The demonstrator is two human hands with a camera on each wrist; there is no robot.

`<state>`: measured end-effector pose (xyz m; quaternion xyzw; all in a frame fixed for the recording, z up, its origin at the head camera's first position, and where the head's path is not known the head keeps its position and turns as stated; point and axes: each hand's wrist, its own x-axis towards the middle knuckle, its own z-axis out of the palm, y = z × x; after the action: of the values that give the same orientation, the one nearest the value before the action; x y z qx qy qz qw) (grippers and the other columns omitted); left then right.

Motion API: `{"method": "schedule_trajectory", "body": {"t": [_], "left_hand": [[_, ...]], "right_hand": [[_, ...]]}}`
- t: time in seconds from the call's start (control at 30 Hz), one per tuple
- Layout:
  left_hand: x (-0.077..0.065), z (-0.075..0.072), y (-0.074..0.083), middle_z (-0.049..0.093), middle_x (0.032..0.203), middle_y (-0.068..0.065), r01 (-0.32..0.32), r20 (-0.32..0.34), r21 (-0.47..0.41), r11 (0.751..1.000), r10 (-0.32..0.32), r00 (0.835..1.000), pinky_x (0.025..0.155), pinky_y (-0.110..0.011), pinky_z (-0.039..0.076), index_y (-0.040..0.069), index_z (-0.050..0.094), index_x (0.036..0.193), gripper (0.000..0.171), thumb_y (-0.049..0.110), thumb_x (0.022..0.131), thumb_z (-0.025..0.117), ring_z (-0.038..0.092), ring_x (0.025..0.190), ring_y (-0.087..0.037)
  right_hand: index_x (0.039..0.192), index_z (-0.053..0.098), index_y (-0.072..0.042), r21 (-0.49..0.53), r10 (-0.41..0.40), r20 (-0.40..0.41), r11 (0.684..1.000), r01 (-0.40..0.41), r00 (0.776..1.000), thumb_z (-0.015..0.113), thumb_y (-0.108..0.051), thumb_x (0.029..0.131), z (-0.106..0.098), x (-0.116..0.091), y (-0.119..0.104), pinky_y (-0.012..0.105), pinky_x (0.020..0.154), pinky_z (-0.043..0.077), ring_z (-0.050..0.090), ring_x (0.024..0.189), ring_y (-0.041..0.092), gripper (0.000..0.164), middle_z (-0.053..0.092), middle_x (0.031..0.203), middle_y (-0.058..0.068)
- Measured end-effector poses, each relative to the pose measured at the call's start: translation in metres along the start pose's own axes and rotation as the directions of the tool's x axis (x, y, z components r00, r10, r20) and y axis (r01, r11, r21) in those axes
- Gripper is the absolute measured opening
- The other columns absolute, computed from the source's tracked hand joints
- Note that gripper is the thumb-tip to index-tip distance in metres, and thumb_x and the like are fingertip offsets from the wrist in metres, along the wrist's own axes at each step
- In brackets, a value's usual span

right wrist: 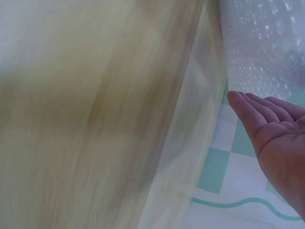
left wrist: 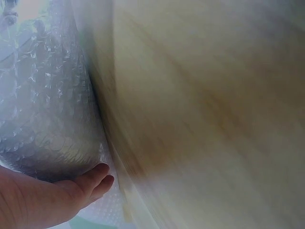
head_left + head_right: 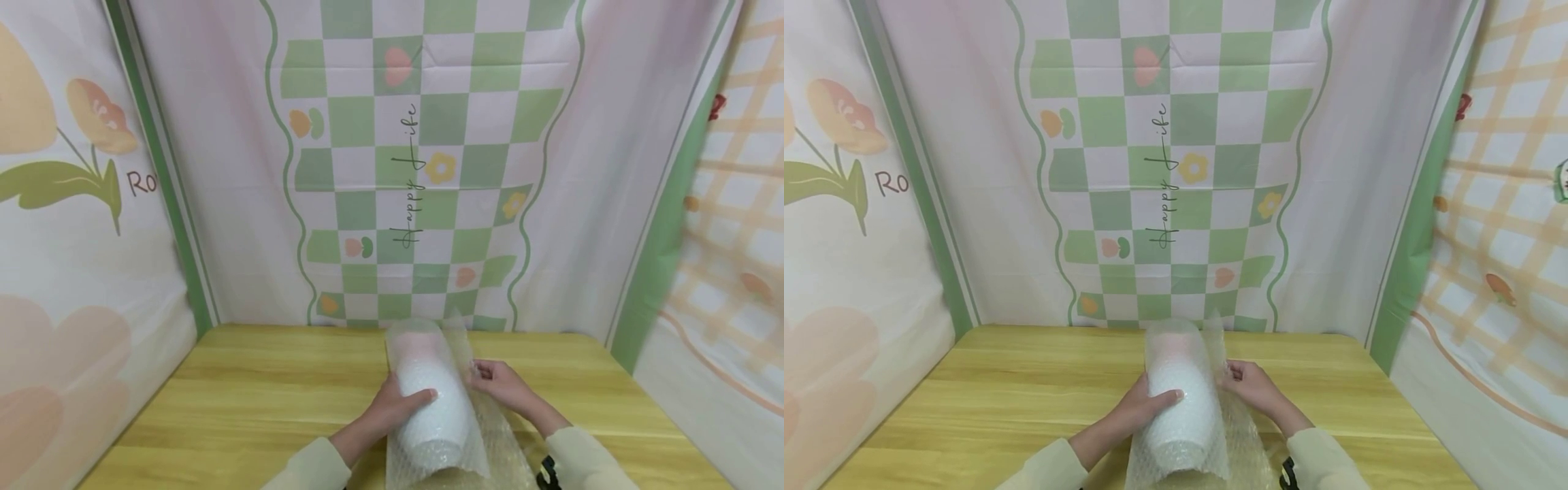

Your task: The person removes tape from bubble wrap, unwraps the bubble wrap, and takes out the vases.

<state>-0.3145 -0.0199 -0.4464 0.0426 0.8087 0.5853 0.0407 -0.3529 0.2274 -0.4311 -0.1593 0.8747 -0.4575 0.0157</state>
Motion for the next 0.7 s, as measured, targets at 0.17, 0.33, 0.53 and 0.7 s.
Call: {"method": "schedule_trajectory", "body": {"t": [0.17,0.33,0.53,0.7], "left_hand": [[-0.001,0.0,0.001,0.036,0.142,-0.033,0.004,0.008,-0.002,1.0,-0.004,1.0,0.099,-0.06,0.039,-0.008,0.022,0.149,0.109,0.056,0.078,0.074,0.04,0.126,-0.049],[-0.002,-0.001,0.003,0.034,0.144,-0.033,0.013,0.004,0.002,1.0,-0.013,1.0,0.101,-0.061,0.037,-0.009,0.021,0.149,0.111,0.057,0.077,0.074,0.038,0.128,-0.05],[-0.002,-0.001,0.002,0.034,0.144,-0.033,0.011,0.002,-0.002,1.0,-0.011,1.0,0.101,-0.061,0.037,-0.008,0.022,0.149,0.11,0.057,0.077,0.074,0.038,0.128,-0.049],[-0.001,-0.001,0.001,0.035,0.144,-0.033,0.002,0.005,-0.01,1.0,-0.002,1.0,0.101,-0.061,0.037,-0.008,0.022,0.149,0.11,0.057,0.077,0.074,0.038,0.128,-0.049]], "right_hand": [[0.131,0.042,0.022,-0.08,-0.018,-0.002,0.997,0.017,1.0,0.072,-0.011,0.086,-0.004,-0.003,0.004,0.052,0.098,0.043,0.048,0.12,0.05,0.063,0.046,0.132,0.038],[0.133,0.042,0.02,-0.123,-0.01,0.013,0.992,0.012,1.0,0.078,-0.011,0.078,-0.007,-0.006,0.006,0.055,0.1,0.04,0.047,0.121,0.051,0.072,0.045,0.134,0.038],[0.133,0.041,0.02,-0.191,-0.036,0.033,0.981,0.042,0.999,0.083,-0.012,0.071,-0.009,-0.011,0.01,0.057,0.1,0.039,0.047,0.12,0.051,0.081,0.045,0.134,0.037],[0.133,0.042,0.02,-0.266,-0.052,0.027,0.962,0.058,0.998,0.085,-0.014,0.067,-0.007,-0.013,0.014,0.058,0.101,0.038,0.048,0.12,0.051,0.086,0.047,0.133,0.036]]}}
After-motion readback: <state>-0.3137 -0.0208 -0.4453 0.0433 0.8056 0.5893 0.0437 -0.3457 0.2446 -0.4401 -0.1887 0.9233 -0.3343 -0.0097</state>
